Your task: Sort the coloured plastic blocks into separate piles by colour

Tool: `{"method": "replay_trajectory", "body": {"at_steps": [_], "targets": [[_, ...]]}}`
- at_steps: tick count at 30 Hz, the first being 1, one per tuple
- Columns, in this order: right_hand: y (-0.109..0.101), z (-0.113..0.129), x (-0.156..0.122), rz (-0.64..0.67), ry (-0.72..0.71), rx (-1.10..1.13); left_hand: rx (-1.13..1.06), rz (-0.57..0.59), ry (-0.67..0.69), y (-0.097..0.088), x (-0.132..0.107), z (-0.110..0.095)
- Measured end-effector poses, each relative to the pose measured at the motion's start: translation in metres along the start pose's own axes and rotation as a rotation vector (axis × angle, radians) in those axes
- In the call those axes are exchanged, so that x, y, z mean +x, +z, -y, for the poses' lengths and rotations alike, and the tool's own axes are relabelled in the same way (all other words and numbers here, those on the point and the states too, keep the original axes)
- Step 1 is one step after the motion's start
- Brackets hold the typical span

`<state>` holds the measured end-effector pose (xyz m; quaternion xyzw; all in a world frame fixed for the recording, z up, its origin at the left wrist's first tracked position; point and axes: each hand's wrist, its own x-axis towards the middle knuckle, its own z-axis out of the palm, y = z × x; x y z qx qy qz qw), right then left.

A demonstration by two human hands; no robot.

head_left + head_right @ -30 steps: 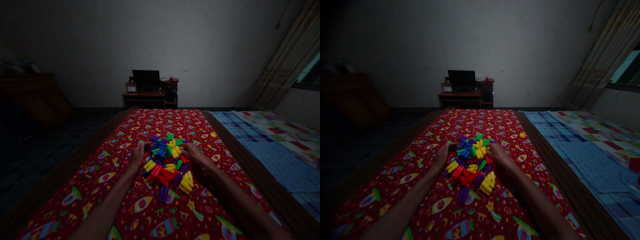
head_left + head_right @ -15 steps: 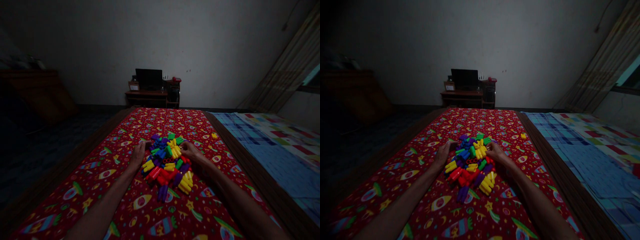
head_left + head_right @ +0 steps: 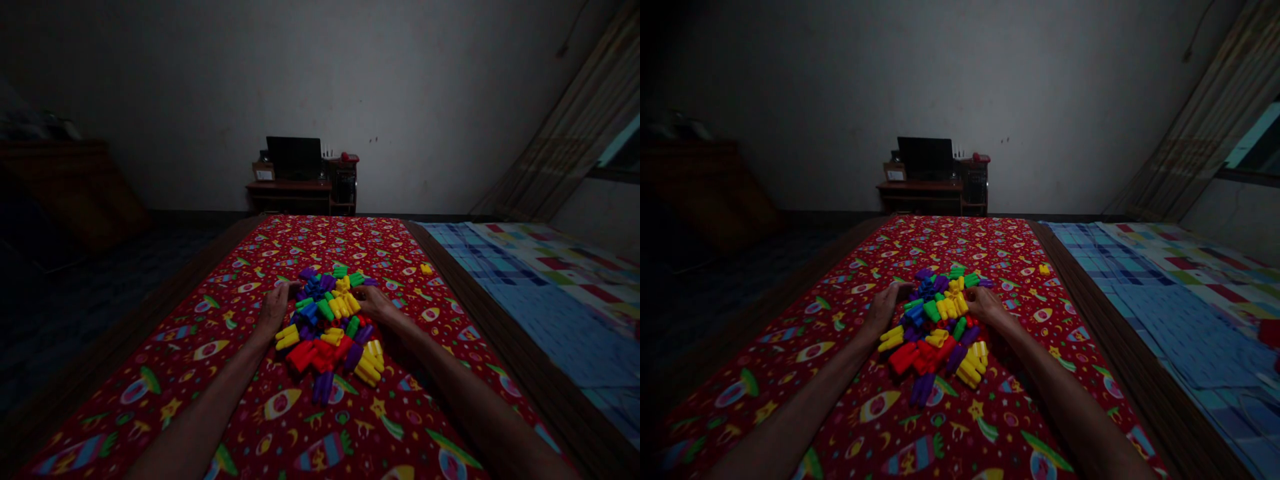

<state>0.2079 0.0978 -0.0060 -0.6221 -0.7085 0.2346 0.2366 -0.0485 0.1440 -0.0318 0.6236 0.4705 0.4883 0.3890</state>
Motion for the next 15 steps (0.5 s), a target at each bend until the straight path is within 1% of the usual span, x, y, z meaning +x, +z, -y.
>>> {"method": "replay_trajectory", "body": {"at_steps": [4,8,11,15], "targets": [[0.001,0.009,0.001,0.050,-0.035,-0.094,0.009,0.006,-0.005,0.000,0.002,0.006],[0.008,0.017,0.004,0.028,-0.022,-0.148,0.039,0.006,0.017,-0.001,0.004,0.010],[0.009,0.016,0.004,-0.018,0.005,-0.102,0.067,0.016,0.031,-0.002,0.004,0.009],[0.003,0.006,0.004,-0.078,-0.044,-0.013,0.065,0.034,0.033,-0.001,0.003,0.005]]}}
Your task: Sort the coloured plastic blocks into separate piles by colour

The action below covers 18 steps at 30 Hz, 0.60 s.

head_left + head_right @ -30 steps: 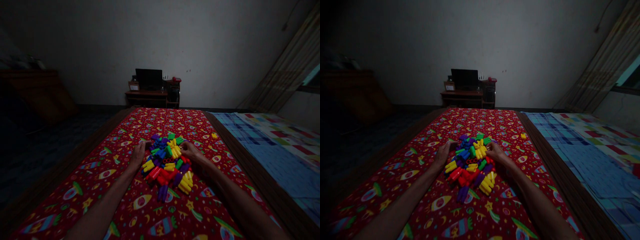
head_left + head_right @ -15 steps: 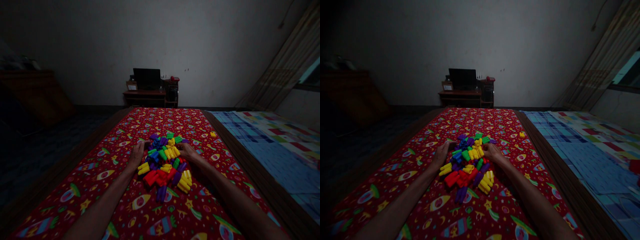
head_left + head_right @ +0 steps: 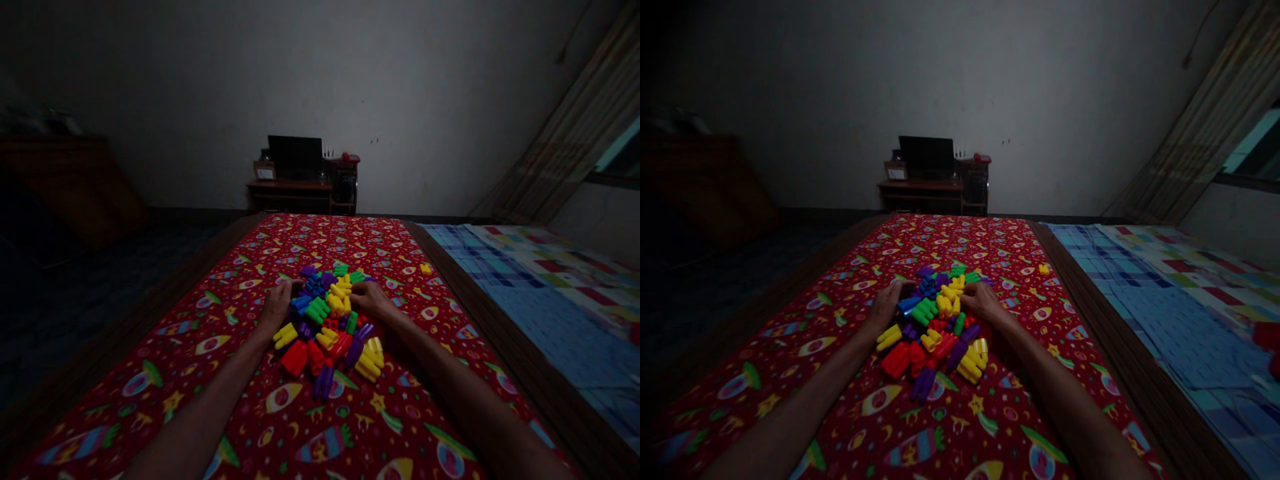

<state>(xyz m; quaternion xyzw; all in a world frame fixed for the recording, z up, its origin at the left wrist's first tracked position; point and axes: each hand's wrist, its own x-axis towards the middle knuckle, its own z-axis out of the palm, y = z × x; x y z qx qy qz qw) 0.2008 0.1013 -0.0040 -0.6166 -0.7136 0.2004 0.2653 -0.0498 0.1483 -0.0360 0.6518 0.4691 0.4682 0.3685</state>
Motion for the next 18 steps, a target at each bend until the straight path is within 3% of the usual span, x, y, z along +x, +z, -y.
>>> {"method": "replay_trajectory", "body": {"at_steps": [6,10,15,18], "targets": [[-0.015,-0.020,0.001,-0.065,0.001,0.314,-0.027,0.010,-0.016,0.001,-0.003,-0.006],[-0.040,-0.041,0.001,-0.211,0.034,0.502,-0.002,0.000,-0.012,0.000,-0.004,-0.008],[-0.075,-0.088,-0.007,-0.576,0.245,0.493,-0.010,-0.015,-0.015,-0.001,-0.004,-0.006],[-0.083,-0.114,-0.012,-0.686,0.424,0.424,-0.014,-0.006,-0.014,-0.001,-0.003,-0.003]]}}
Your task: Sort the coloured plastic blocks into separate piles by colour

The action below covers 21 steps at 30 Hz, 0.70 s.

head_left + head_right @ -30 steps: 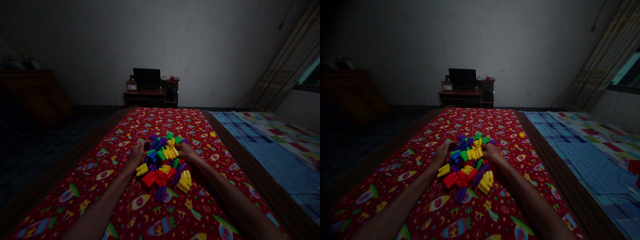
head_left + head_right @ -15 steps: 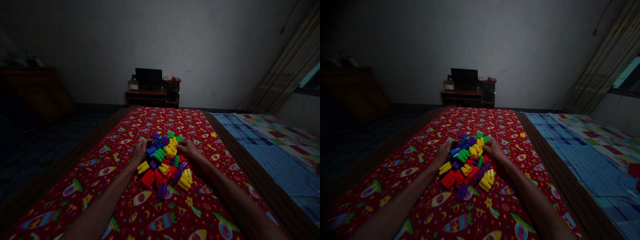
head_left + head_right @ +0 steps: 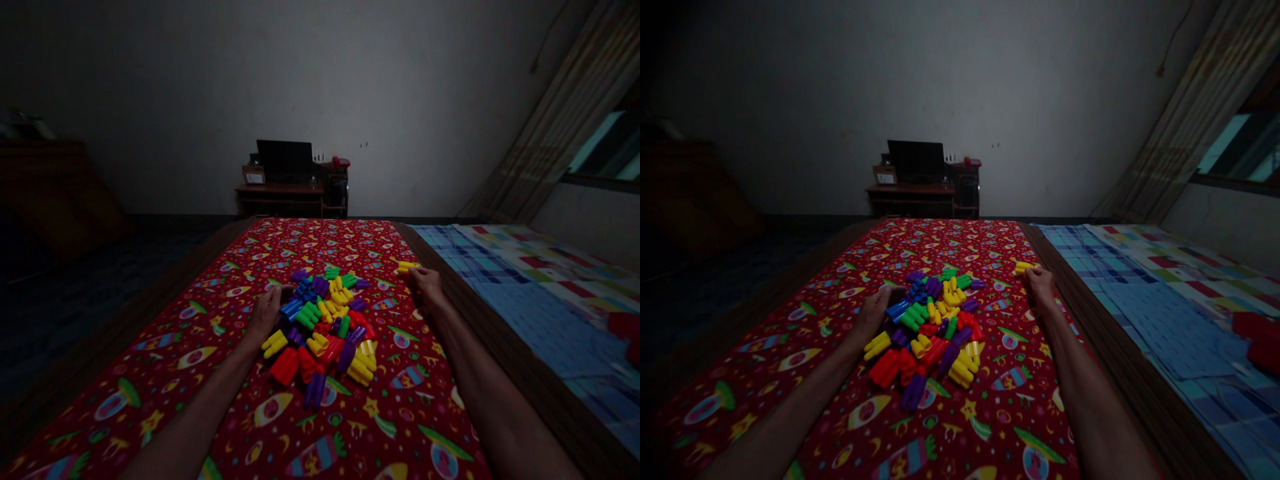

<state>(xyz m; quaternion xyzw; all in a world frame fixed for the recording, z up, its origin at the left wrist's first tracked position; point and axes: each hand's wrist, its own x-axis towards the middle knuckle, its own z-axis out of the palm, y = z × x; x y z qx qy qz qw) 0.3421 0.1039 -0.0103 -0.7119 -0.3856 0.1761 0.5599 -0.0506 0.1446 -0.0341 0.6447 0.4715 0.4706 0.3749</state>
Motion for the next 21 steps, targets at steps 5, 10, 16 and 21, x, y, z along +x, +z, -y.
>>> {"method": "replay_trajectory", "body": {"at_steps": [5,10,16,21], "targets": [[-0.009,-0.007,0.008,-0.093,0.026,-0.111,-0.006,-0.001,-0.018,0.000,0.001,0.001],[0.014,0.026,-0.012,-0.019,-0.254,-0.236,0.030,-0.005,0.004,0.000,-0.001,-0.001],[0.070,0.058,-0.078,0.602,-0.594,-0.594,0.037,0.009,0.020,-0.001,-0.003,-0.002],[0.079,0.054,-0.094,0.573,-0.581,-0.632,0.050,0.004,0.012,-0.001,-0.002,-0.001]]}}
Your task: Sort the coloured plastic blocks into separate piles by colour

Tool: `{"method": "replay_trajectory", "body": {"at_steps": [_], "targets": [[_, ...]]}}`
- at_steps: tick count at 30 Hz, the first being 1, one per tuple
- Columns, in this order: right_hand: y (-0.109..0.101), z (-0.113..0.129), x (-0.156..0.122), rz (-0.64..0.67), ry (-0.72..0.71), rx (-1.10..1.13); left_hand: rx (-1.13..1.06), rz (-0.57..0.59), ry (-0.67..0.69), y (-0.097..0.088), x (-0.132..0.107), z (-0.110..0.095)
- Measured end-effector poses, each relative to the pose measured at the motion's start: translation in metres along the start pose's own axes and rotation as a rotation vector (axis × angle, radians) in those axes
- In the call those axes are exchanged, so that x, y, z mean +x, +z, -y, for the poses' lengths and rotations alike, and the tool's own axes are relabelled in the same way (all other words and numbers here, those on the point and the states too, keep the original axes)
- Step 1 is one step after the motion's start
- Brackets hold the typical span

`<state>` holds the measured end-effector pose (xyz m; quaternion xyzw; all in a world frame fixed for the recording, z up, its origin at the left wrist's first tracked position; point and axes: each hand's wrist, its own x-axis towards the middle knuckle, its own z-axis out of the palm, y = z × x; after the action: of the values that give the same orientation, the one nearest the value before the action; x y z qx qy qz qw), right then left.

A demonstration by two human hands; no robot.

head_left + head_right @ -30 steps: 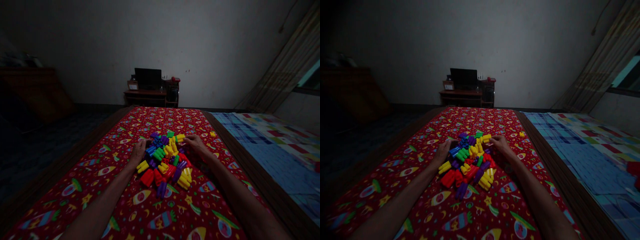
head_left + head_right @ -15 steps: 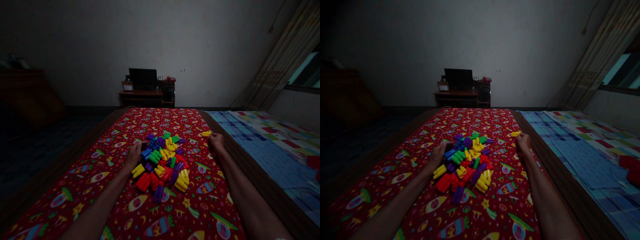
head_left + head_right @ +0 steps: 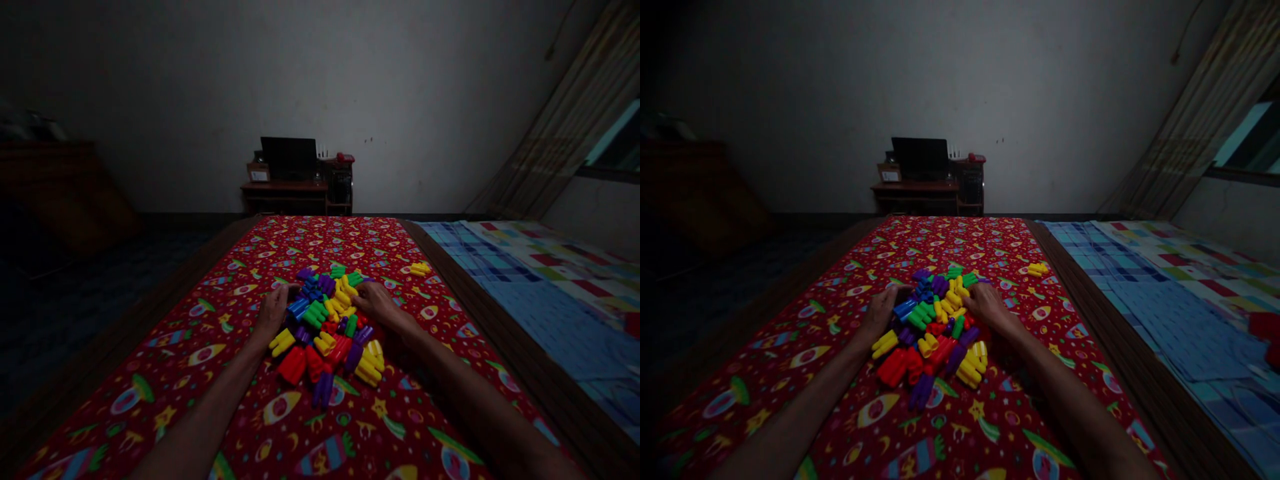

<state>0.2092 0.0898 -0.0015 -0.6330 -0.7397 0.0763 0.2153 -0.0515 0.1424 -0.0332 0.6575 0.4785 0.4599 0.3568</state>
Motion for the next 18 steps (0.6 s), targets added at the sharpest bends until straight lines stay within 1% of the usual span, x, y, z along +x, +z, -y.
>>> {"method": "replay_trajectory", "body": {"at_steps": [4,6,8,9,11,13,16,18], "targets": [[-0.003,-0.014,0.003,-0.157,0.007,0.196,-0.018,0.005,-0.009,0.001,0.000,-0.003],[-0.006,-0.023,0.007,-0.180,0.063,0.278,-0.019,0.010,-0.013,0.001,-0.001,-0.005],[-0.012,-0.037,0.011,-0.198,0.123,0.300,-0.007,0.009,-0.014,0.000,-0.001,-0.006],[-0.017,-0.045,0.012,-0.228,0.153,0.280,0.000,0.008,-0.012,0.000,-0.001,-0.007],[-0.027,-0.066,0.013,-0.330,0.227,0.196,0.005,0.007,-0.001,-0.001,-0.001,-0.006],[-0.037,-0.089,0.011,-0.427,0.328,0.102,-0.006,0.011,0.010,-0.001,0.000,-0.003],[-0.046,-0.120,0.004,-0.477,0.458,0.028,-0.013,0.011,0.009,0.000,0.001,0.001],[-0.045,-0.134,-0.001,-0.495,0.497,0.001,-0.010,0.006,0.003,0.000,0.001,0.002]]}}
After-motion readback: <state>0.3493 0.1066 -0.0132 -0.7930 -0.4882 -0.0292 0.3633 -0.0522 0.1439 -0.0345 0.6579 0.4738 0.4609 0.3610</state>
